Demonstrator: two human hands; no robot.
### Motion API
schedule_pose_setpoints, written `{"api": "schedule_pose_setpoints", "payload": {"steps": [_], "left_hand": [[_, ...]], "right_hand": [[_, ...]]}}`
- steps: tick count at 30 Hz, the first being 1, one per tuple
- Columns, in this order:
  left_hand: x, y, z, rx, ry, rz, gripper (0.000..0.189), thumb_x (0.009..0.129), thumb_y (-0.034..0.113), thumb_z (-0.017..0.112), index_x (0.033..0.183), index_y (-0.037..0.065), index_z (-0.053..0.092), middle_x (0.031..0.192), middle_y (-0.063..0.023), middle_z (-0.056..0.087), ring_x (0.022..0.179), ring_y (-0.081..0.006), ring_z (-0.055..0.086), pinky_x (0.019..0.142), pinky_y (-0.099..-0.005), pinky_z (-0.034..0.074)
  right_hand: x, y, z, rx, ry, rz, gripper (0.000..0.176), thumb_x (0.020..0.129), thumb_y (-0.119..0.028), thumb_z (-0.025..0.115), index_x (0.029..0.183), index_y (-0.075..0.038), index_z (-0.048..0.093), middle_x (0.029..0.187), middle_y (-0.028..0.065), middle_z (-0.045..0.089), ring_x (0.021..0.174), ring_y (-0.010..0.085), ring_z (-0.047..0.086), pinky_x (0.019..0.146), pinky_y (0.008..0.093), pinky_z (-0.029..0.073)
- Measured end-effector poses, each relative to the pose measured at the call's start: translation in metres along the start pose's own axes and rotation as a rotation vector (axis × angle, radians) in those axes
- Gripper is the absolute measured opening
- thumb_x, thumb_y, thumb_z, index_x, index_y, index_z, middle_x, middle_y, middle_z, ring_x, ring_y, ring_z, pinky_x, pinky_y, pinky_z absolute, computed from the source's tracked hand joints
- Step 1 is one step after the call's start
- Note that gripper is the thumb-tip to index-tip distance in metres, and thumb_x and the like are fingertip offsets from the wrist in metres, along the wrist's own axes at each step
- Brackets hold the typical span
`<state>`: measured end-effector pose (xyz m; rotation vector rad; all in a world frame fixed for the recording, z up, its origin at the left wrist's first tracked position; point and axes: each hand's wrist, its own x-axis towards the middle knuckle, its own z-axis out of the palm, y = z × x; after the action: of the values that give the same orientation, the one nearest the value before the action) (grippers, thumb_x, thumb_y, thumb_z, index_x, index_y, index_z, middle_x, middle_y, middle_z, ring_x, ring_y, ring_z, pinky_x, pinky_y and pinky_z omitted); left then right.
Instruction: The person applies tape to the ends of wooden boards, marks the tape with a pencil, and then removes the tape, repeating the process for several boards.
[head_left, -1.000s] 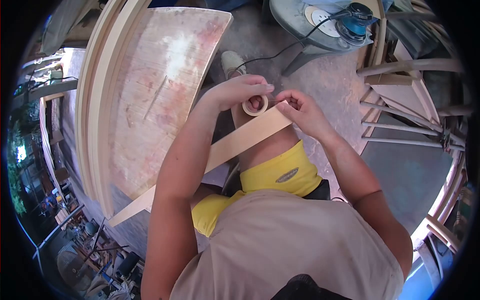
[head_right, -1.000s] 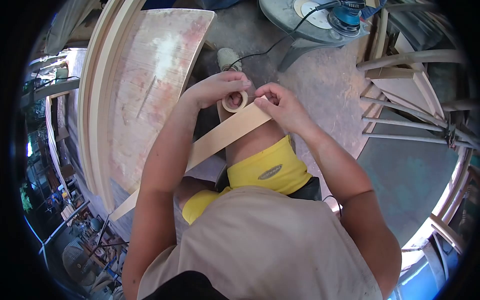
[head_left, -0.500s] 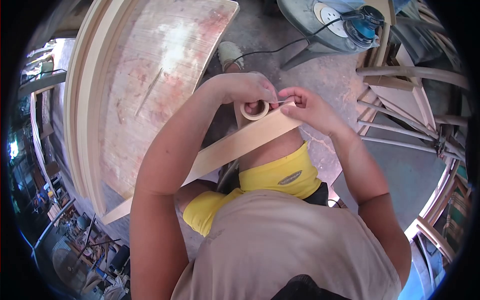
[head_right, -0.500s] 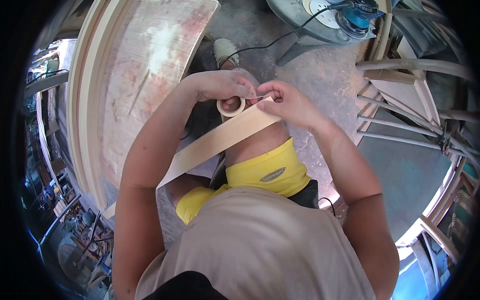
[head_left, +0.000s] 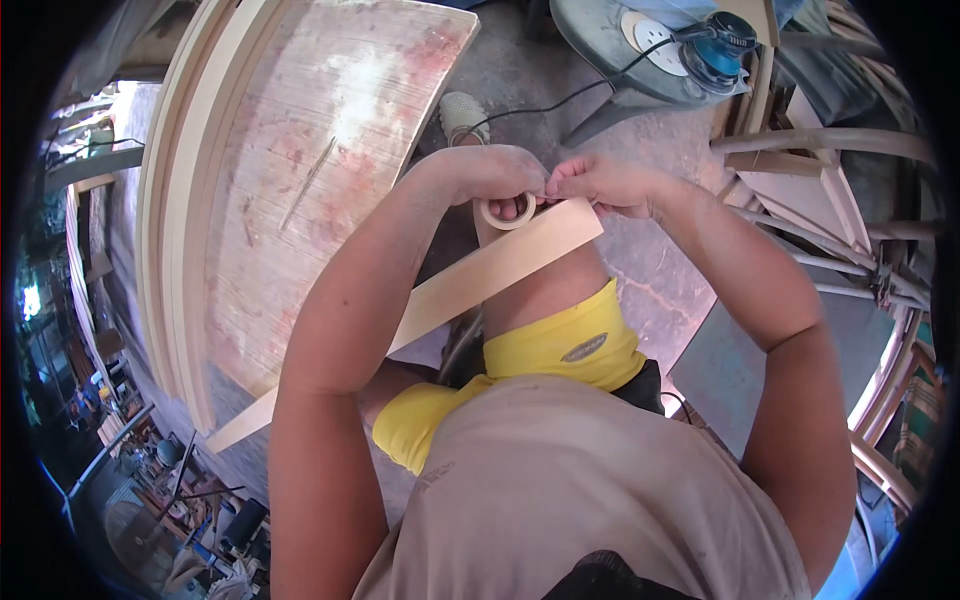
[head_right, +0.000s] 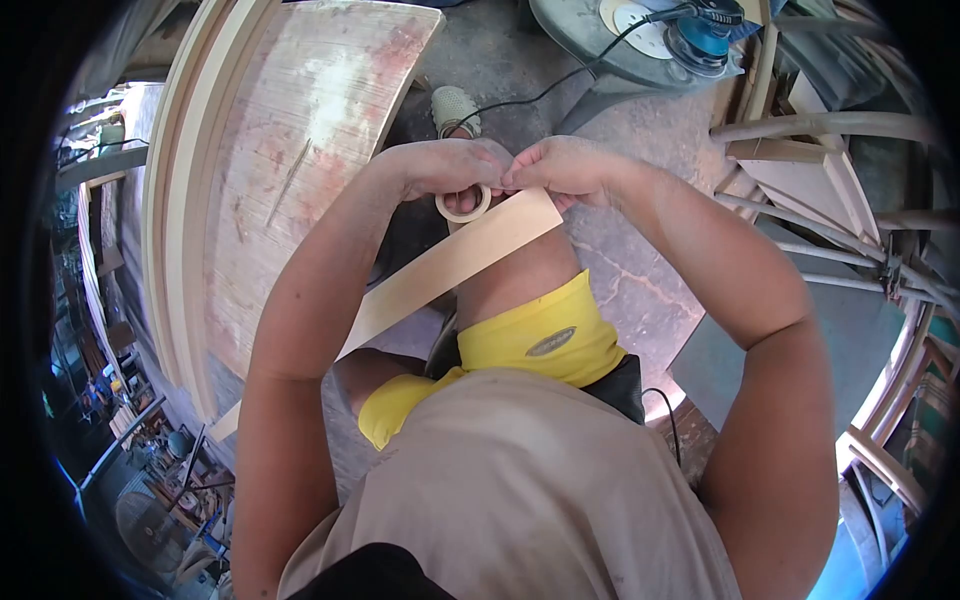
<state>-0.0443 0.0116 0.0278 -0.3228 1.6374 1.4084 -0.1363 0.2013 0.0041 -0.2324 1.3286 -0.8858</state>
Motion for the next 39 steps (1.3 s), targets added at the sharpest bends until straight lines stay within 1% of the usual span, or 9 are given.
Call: {"api": "schedule_pose_setpoints", "payload": {"steps": [8,14,16,20,22,26,28,34,39], "left_hand": [[-0.002,-0.001,0.008,0.009,0.097,0.047,0.021,0.092,0.022,0.055,0.089,0.006,0.069,0.069,0.0014,0.061,0.056,-0.0071,0.057,0.050,-0.0234,0.044],[0.008,-0.009,0.004,0.039,0.174,0.049,0.022,0.091,0.022,0.056,0.089,0.004,0.067,0.069,-0.0007,0.062,0.057,-0.0102,0.058,0.050,-0.0269,0.043],[0.006,-0.008,0.001,0.027,0.154,0.040,0.022,0.091,0.021,0.055,0.089,0.004,0.067,0.069,-0.0015,0.062,0.057,-0.0107,0.058,0.051,-0.0283,0.043],[0.004,-0.004,0.003,0.063,0.181,0.011,0.021,0.091,0.021,0.054,0.088,0.004,0.067,0.068,-0.0018,0.062,0.057,-0.0107,0.058,0.052,-0.0285,0.044],[0.002,-0.001,0.004,0.051,0.165,-0.019,0.016,0.090,0.020,0.055,0.089,0.009,0.066,0.070,0.0030,0.056,0.056,-0.0049,0.050,0.051,-0.0224,0.038],[0.002,0.005,0.001,0.065,0.126,-0.029,0.015,0.089,0.021,0.056,0.089,0.009,0.067,0.070,0.0029,0.057,0.056,-0.0048,0.051,0.050,-0.0224,0.037],[0.006,0.004,0.000,0.062,0.136,-0.101,0.015,0.089,0.021,0.058,0.088,0.010,0.067,0.070,0.0031,0.057,0.056,-0.0047,0.051,0.049,-0.0221,0.036],[0.011,-0.001,-0.001,-0.053,0.134,-0.082,0.015,0.090,0.022,0.058,0.085,0.009,0.065,0.070,0.0026,0.057,0.056,-0.0047,0.052,0.047,-0.0218,0.036],[0.009,-0.003,0.000,-0.110,0.132,-0.067,0.016,0.090,0.024,0.062,0.086,0.009,0.065,0.072,0.0019,0.058,0.056,-0.0047,0.052,0.047,-0.0214,0.037]], "right_hand": [[-0.004,-0.007,0.002,0.160,0.023,0.110,0.019,0.087,-0.020,0.069,0.103,-0.009,0.069,0.091,0.0026,0.070,0.078,0.0130,0.067,0.068,0.0328,0.055],[-0.002,-0.019,-0.007,0.081,-0.097,0.150,0.023,0.087,-0.020,0.070,0.106,-0.008,0.068,0.094,0.0039,0.070,0.082,0.0150,0.069,0.070,0.0369,0.057],[-0.003,-0.022,-0.005,0.071,-0.119,0.149,0.009,0.091,-0.019,0.068,0.096,-0.011,0.068,0.085,-0.0006,0.068,0.071,0.0089,0.066,0.058,0.0259,0.053],[0.001,-0.012,-0.001,0.072,-0.059,0.110,0.005,0.092,-0.017,0.066,0.094,-0.012,0.067,0.086,-0.0020,0.068,0.073,0.0071,0.064,0.059,0.0238,0.051],[0.002,-0.006,0.003,0.130,0.010,0.034,0.003,0.093,-0.015,0.066,0.094,-0.013,0.067,0.088,-0.0032,0.068,0.074,0.0060,0.063,0.059,0.0220,0.049],[0.005,0.003,0.001,0.081,0.016,-0.020,0.001,0.093,-0.013,0.066,0.094,-0.013,0.066,0.088,-0.0028,0.068,0.073,0.0058,0.062,0.058,0.0213,0.048],[0.005,0.005,0.005,0.113,0.055,-0.058,0.001,0.094,-0.012,0.065,0.094,-0.011,0.065,0.089,-0.0015,0.067,0.076,0.0072,0.063,0.063,0.0221,0.049],[0.007,0.012,0.016,0.076,0.161,-0.196,0.003,0.095,-0.011,0.064,0.095,-0.008,0.063,0.091,0.0004,0.067,0.083,0.0092,0.062,0.074,0.0234,0.050],[0.005,0.014,0.025,0.041,0.228,-0.232,0.005,0.097,-0.013,0.063,0.096,-0.008,0.063,0.090,-0.0003,0.066,0.082,0.0080,0.061,0.073,0.0225,0.049]]}}
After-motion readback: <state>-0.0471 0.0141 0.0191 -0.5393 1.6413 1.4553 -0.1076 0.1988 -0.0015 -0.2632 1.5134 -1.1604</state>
